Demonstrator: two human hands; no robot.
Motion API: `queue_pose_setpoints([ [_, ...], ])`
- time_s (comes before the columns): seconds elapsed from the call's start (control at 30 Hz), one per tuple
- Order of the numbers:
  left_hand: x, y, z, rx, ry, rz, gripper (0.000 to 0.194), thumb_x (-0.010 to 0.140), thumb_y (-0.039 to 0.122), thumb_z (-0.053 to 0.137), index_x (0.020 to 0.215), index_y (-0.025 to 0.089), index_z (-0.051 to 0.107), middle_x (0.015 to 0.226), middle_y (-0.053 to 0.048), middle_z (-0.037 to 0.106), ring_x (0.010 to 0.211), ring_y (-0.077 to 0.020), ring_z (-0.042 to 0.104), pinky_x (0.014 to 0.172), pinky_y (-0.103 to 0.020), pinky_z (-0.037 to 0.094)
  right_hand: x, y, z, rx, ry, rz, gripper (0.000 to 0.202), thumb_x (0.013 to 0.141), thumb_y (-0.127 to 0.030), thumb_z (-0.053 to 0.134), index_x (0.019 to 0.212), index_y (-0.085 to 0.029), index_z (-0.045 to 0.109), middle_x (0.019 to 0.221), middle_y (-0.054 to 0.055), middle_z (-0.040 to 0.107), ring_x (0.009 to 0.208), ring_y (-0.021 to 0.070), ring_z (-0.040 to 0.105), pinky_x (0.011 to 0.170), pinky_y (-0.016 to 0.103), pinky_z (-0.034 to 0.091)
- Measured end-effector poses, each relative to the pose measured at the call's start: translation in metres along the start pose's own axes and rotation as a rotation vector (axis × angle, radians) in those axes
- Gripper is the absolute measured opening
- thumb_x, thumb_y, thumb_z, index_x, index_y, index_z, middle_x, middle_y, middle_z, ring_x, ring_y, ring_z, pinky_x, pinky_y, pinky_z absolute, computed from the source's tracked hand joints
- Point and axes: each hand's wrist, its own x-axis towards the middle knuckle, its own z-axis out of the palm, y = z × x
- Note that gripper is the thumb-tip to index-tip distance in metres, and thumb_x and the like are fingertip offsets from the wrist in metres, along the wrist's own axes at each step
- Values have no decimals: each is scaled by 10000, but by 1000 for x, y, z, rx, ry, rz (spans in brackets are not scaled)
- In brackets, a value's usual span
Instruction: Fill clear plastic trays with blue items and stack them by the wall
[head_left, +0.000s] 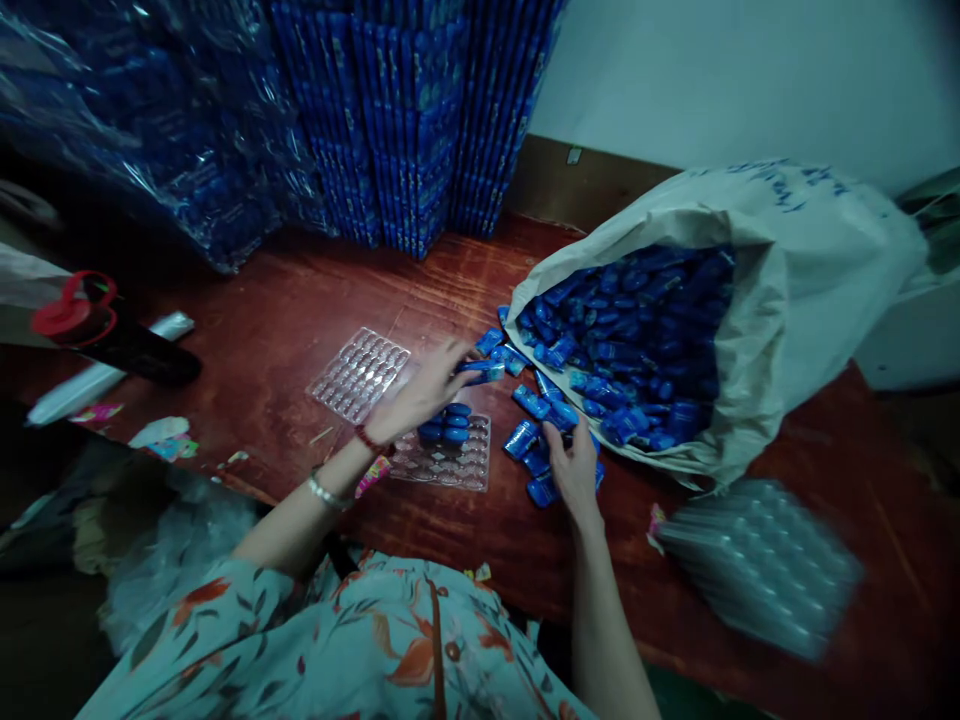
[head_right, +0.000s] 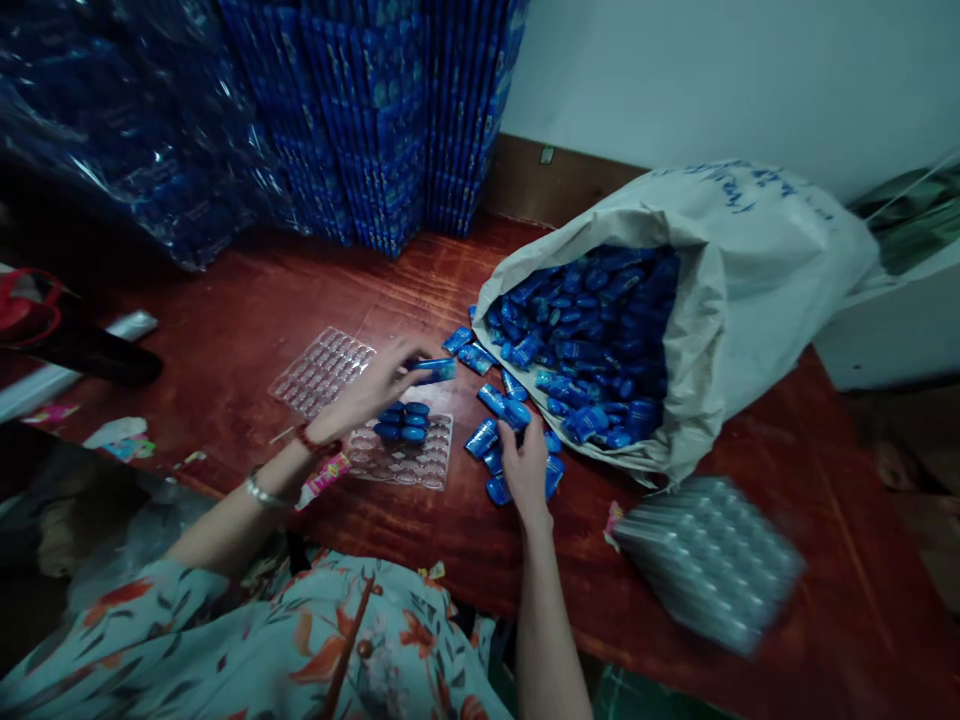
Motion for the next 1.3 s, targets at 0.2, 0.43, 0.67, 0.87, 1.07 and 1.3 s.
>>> queue_pose_setpoints([
  [0.2, -92, -1, -48, -252, 40, -331, 322, 819, 371, 602, 1057, 154, 596, 968, -52, 647, 797, -158, 620, 697, -281, 521, -52, -38, 36, 525, -180, 113, 383, 807, -341, 582, 1141, -219, 441, 889, 26, 629, 762, 153, 621, 703, 288, 513],
  [0.43, -138, -12, -1, -60, 259, -257, 233, 837, 303, 593, 1013, 151, 602, 919, -64, 663, 804, -165, 637, 726, -296, 538, -60, -46, 67, 308, -151, -295, 154, 879, -196, 492, 1017, -210, 559, 959, 53, 638, 924, 169, 604, 838, 329, 489],
  [0.67, -140, -21, 25, 173, 161, 49, 331, 913, 110, 400, 1210, 203, 511, 1086, -94, 594, 994, -165, 572, 824, -325, 515, -46, -46, 48, -50, -309, -534, 270, 901, -114, 391, 1098, -185, 562, 955, 83, 620, 885, 187, 557, 775, 322, 469],
  [0.87, -125, -20, 22, 320, -34, 197, 334, 914, 94, 371, 1217, 165, 493, 1080, -118, 588, 1009, -193, 540, 824, -354, 515, -29, -67, 40, -401, -449, -741, 296, 880, -66, 379, 1043, -175, 600, 865, 82, 601, 803, 195, 517, 724, 314, 391],
  [1.07, -103, -8, 22, 446, -274, 149, 269, 933, 141, 333, 1056, 144, 572, 1000, -98, 597, 960, -202, 539, 845, -379, 488, -28, -80, 47, -517, -469, -688, 290, 902, -109, 391, 1049, -215, 618, 840, 66, 618, 816, 190, 534, 759, 319, 361],
  [1.3, -123, -11, 27, 547, -2, 161, 400, 883, 78, 347, 1244, 163, 497, 1159, -147, 547, 1020, -244, 512, 834, -404, 459, -55, -49, 39, -311, -219, -483, 400, 923, -198, 397, 1315, -218, 472, 1009, 86, 617, 864, 176, 568, 754, 295, 432],
])
